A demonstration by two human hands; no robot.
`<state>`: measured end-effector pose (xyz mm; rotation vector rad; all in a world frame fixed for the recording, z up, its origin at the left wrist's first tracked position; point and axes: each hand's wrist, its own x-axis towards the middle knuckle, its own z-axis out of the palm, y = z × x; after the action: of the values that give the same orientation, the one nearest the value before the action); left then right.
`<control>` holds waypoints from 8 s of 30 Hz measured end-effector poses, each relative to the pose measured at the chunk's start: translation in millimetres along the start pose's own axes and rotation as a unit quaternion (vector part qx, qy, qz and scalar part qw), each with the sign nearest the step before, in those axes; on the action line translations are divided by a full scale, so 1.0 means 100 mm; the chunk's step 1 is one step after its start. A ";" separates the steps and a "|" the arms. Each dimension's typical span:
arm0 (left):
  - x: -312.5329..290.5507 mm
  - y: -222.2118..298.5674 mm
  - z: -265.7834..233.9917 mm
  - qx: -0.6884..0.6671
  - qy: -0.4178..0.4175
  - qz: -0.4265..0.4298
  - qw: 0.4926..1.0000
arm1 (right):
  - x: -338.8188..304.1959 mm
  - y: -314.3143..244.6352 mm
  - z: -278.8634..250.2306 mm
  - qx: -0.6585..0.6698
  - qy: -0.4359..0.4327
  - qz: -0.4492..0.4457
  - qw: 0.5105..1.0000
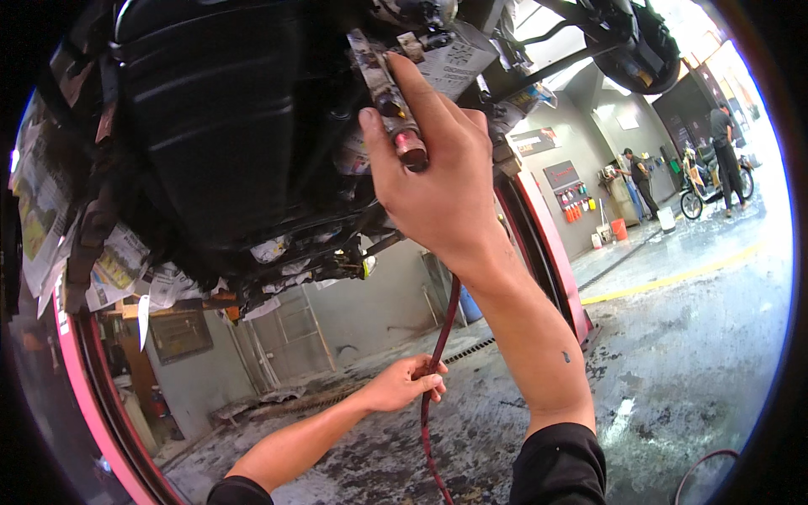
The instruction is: The person pours a dark liquid from a bucket into a spray gun cup, then walks to a car raised on a lift and sprays the undercarriage with the spray gun. The person moves the spray gun along the underside of the vehicle, covering multiple areas.
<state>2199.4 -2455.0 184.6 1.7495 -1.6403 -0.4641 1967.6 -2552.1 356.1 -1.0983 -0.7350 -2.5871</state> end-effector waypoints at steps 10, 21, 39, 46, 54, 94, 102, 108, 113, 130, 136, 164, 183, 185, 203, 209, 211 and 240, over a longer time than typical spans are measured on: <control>-0.07 0.07 0.12 0.020 -0.021 -0.020 0.999 | 0.02 -0.08 -0.16 -0.029 -0.032 0.001 0.999; -0.08 0.14 0.21 0.003 -0.041 -0.032 0.999 | 0.08 -0.07 -0.32 0.050 0.040 -0.026 0.998; -0.08 0.16 0.29 -0.003 -0.048 -0.023 0.999 | 0.11 -0.19 -0.56 -0.015 0.019 -0.052 0.998; -0.02 0.01 0.38 0.001 -0.066 -0.031 0.997 | 0.00 -0.18 -0.67 0.043 0.001 0.024 0.999; -0.01 0.01 0.38 0.004 -0.063 -0.034 0.997 | 0.00 -0.14 -0.67 0.075 0.006 0.009 0.997; -0.71 -0.44 0.61 -0.004 -0.075 -0.073 0.995 | -0.56 -0.81 -0.92 0.165 -0.036 0.184 0.968; -0.89 -0.56 1.01 0.052 -0.047 -0.029 0.997 | -0.67 -0.97 -1.04 0.096 -0.084 0.233 0.964; -1.03 -0.78 1.14 0.025 -0.004 -0.045 0.999 | -0.81 -1.13 -1.00 0.085 -0.080 0.232 0.966; -1.17 -1.19 1.24 -0.011 0.068 -0.069 0.995 | -0.98 -1.26 -0.88 0.111 -0.068 0.219 0.967; -0.25 -2.44 2.48 0.023 0.103 -0.248 0.963 | -1.58 0.06 -1.94 0.178 -0.135 0.372 0.901; 0.07 -2.63 2.55 0.048 0.190 -0.304 0.932 | -2.12 0.95 -2.37 0.278 -0.104 0.306 0.905; -0.51 -1.01 2.78 0.049 0.554 -0.456 0.695 | -1.86 2.40 -1.95 0.563 -0.020 0.380 0.734; -0.70 1.57 2.52 0.234 0.728 -0.355 0.538 | -0.18 2.29 -0.98 0.672 0.183 0.435 0.571; -0.69 1.63 2.52 0.233 0.729 -0.346 0.542 | -0.11 2.28 -0.99 0.667 0.187 0.424 0.584; -0.60 1.66 2.52 0.217 0.732 -0.347 0.544 | 0.18 2.38 -0.97 0.651 0.170 0.369 0.641; -0.56 1.68 2.44 0.207 0.734 -0.345 0.547 | 0.24 2.34 -0.94 0.658 0.209 0.373 0.620; -0.57 1.70 2.42 0.209 0.738 -0.342 0.542 | 0.26 2.35 -0.92 0.654 0.213 0.368 0.626; -0.79 1.80 2.24 0.253 0.740 -0.333 0.526 | 0.24 2.26 -0.92 0.625 0.224 0.357 0.657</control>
<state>1906.8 -2425.4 135.5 1.9651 0.2516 1.1294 1985.3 -2793.2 399.6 -0.1452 -1.2493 -1.0426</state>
